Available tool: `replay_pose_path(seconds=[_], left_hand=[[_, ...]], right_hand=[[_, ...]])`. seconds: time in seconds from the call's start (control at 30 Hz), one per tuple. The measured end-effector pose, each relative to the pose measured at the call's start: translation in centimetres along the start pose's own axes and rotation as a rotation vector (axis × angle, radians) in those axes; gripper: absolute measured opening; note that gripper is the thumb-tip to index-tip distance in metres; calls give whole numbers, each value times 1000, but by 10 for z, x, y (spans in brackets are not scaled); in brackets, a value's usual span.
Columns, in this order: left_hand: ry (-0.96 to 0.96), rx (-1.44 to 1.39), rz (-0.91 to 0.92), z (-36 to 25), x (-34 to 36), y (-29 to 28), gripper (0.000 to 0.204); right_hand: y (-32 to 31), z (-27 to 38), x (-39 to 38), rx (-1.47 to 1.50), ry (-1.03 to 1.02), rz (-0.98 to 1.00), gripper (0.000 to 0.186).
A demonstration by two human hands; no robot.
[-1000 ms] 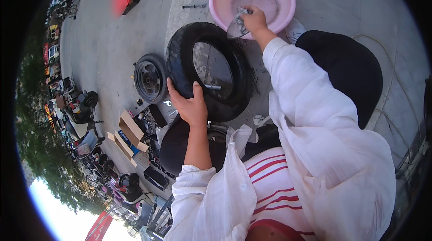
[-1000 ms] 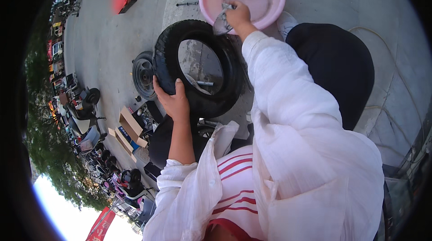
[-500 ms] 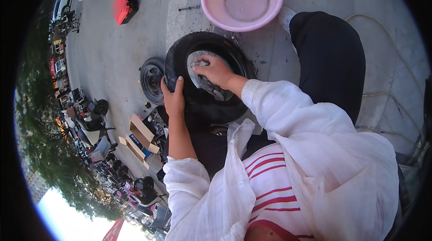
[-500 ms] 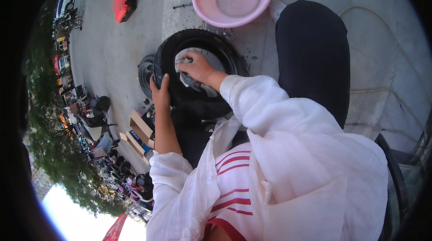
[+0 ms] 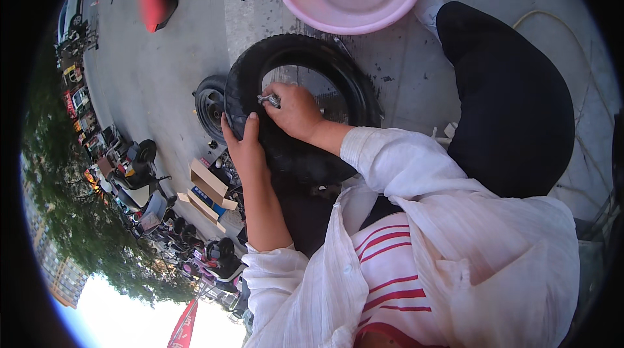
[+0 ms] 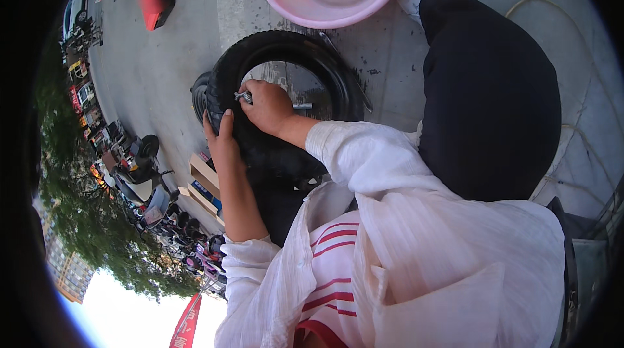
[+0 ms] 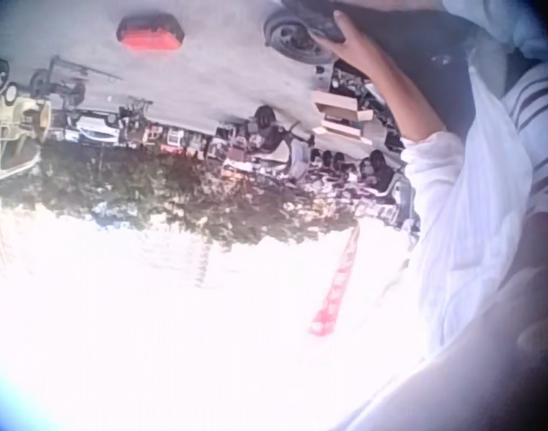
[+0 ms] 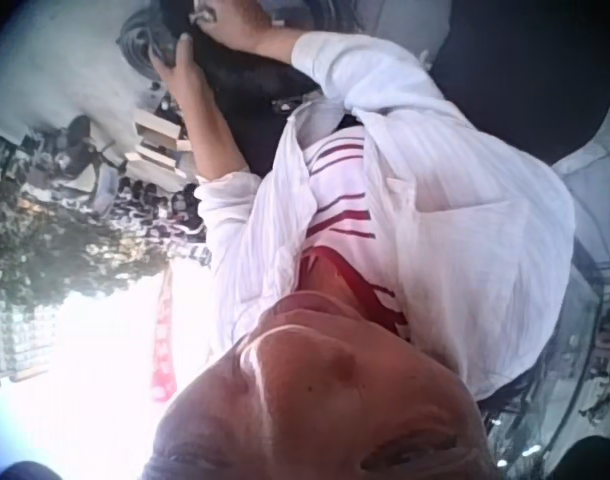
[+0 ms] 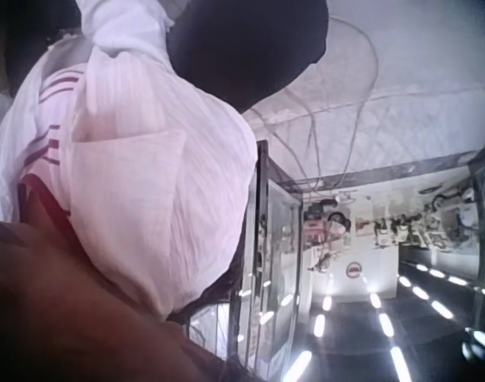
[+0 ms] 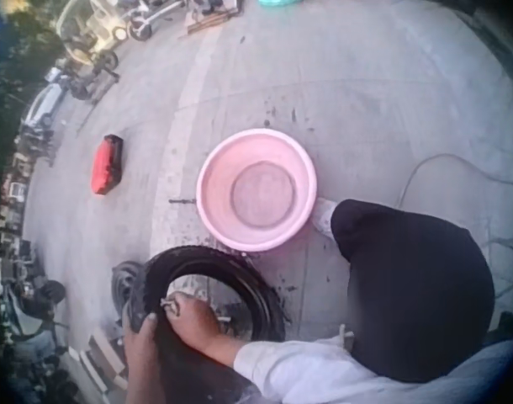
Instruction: The person cleans the inner surface of a motorcycle tire with a cloth, then fits the tire onto a wheel rim using a tire lever. The person manipulates the tire and rim to seat the tire bead around the rim.
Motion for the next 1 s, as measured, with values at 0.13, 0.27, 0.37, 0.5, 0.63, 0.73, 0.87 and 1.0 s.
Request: replay_pose_path(seconds=[0.13,0.27,0.37,0.5,0.63,0.73,0.87,1.0], left_hand=[[15,-47,-7,2,8,0,77],[-18,27,-17,-2,14,-3,74],[-64,39,-35,-3,24,-7,72],[-114,18,-61,-3,31,-12,71],[-142,-89,-21,5,42,-25,69],[-144,-95,-18,8,46,-29,70],[-152,-44,-8,5,43,-26,76],[-162,-60,-19,15,47,-32,77]], right_hand=[[10,-8,18,-26,4,-16,18],[15,-29,58,-62,48,-49,17],[17,-46,87,-96,54,-65,17],[28,-52,88,-60,93,0,18],[35,-26,52,-15,-1,164,19],[35,-31,57,-36,-40,159,18],[38,-56,94,-130,3,-13,19],[42,-46,81,-76,26,87,19]])
Point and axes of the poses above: each hand's wrist, its own x-axis towards the middle knuckle, its own y-axis out of the palm, z = x × y, the point moved 1 cm from there along x, towards the middle knuckle, and after that the axes turned 10 degrees about z, right-handed, at the moved point
